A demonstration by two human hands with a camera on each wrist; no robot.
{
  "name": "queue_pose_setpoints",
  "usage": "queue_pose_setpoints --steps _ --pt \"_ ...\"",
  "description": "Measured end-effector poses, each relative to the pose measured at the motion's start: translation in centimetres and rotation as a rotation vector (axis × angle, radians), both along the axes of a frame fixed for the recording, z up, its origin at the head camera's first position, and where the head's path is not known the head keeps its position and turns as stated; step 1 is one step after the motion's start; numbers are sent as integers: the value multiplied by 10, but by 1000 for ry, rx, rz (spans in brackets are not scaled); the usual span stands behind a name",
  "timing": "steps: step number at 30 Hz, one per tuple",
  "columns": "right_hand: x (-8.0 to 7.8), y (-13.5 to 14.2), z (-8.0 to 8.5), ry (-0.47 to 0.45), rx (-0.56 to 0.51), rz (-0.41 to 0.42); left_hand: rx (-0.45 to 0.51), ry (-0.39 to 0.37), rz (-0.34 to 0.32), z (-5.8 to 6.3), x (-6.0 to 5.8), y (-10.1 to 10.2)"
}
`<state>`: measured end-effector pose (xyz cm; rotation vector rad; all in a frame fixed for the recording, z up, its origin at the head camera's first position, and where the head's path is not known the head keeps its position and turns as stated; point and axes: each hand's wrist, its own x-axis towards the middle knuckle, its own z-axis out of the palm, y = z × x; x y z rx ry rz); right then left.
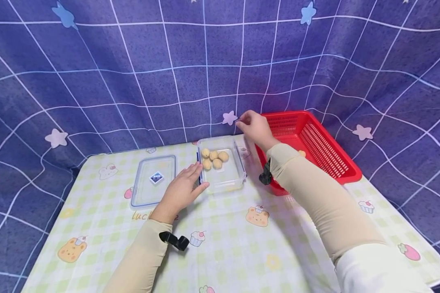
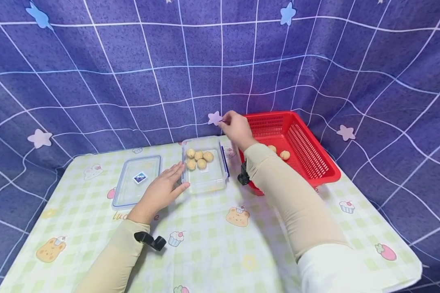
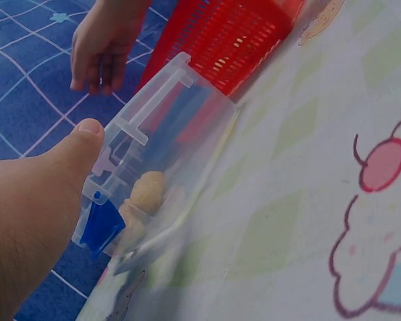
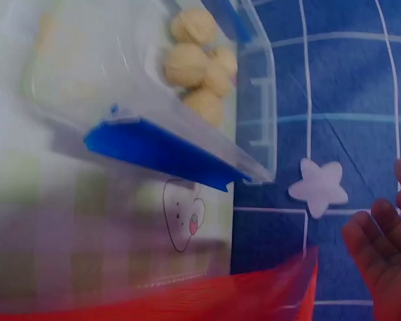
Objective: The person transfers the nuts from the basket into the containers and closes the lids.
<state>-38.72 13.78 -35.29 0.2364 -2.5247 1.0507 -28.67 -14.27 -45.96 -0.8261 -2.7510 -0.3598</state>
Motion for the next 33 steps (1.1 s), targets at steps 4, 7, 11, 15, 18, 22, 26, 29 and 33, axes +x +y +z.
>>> queue_pose_setpoints --steps 4,7,11,15,18,22,26,29,33 --pt "-3 17 2 -4 -77 13 -1 6 -1 -1 0 -1" --pt "-3 28 5 -26 -108 4 1 5 -1 -1 -1 -1" --pt "-5 44 4 -54 -97 -15 3 6 0 -1 -1 -2" --pt "-6 59 -1 -83 -73 -24 0 4 5 0 -1 -2" --pt "-6 69 -5 -103 -50 -28 1 1 6 0 0 -3" --pt "-5 81 -11 -133 -13 -40 4 0 4 0 1 -2" --pt "-5 92 -17 -167 9 -56 6 -9 5 2 2 -1" --pt "-5 101 -23 -196 15 -69 4 -11 5 3 3 -1" --pt "-5 112 -32 -251 16 -74 0 -6 -2 3 3 -1"
